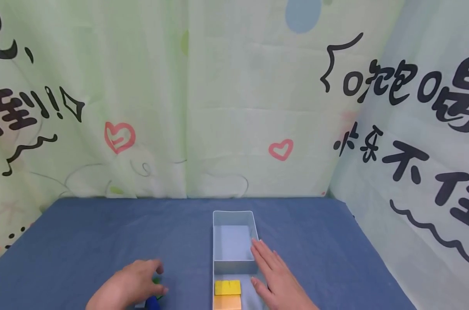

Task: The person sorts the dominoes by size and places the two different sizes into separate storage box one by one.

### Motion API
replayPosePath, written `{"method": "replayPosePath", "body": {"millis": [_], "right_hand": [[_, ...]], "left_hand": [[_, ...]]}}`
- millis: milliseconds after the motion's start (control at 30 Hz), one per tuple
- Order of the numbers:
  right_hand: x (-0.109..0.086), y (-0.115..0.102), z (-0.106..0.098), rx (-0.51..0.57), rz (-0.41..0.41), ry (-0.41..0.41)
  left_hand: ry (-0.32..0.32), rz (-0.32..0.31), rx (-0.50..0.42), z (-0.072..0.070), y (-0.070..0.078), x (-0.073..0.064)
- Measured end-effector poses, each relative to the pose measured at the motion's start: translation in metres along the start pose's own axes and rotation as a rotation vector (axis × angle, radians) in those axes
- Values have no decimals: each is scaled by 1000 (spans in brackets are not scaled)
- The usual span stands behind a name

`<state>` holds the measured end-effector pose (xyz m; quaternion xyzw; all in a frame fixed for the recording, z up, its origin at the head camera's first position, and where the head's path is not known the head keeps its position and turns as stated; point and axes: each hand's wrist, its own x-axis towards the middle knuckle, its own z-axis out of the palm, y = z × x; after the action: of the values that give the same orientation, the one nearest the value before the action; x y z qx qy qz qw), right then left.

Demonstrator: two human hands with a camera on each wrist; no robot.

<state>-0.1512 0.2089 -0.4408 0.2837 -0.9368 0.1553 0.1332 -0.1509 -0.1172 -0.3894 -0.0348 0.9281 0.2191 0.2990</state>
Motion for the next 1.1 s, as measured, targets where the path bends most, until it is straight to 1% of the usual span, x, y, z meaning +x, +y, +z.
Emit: {"method": "replayPosePath", "body": {"millis": [33, 100, 167, 267, 333, 400, 433, 500, 533, 567, 633, 733, 800, 867, 900, 1033, 1067, 1100], "right_hand": [[0, 0, 0, 0, -4, 6], [-1, 0, 0, 5, -17, 18], [0, 1, 1, 20, -32, 26], [0, 2, 1, 45, -44, 31], [1, 2, 1, 55, -55, 33], [1, 3, 1, 59, -56, 31], [1, 3, 2, 59, -56, 30], [1, 3, 2, 33, -56, 32], [0, 3, 2, 39, -54, 28], [0, 3, 2, 44, -54, 28], [1, 3, 2, 49, -61, 29], [1, 4, 2, 81, -74, 31], [1, 4, 2, 72, -85, 37], [1, 4, 2, 63, -85, 39], [1, 4, 2, 57, -85, 41], [1, 3, 3, 48, -85, 46], [1, 3, 3, 47, -84, 45], [1, 3, 3, 44, -84, 46]], "left_hand": [[-21, -8, -9, 2, -3, 5], [-35, -4, -14, 7, -7, 13], [-48, -8, -6, 13, -12, 25], [-36, -25, 21, 26, -20, 50], [-42, -57, 49, 34, -26, 72], [-46, -92, 69, 41, -30, 90], [-62, -117, 67, 42, -31, 97], [-74, -139, 71, 43, -29, 100], [-80, -151, 75, 42, -26, 99], [-72, -143, 79, 40, -23, 93], [-45, -122, 87, 34, -15, 78], [12, -64, 109, 24, -1, 49], [30, -22, 126, 18, 7, 35], [35, 41, 127, 17, 13, 26], [35, 89, 121, 17, 14, 23], [58, 302, 78, 21, 14, 17], [61, 338, 60, 20, 14, 17], [62, 360, 44, 19, 13, 17]]}}
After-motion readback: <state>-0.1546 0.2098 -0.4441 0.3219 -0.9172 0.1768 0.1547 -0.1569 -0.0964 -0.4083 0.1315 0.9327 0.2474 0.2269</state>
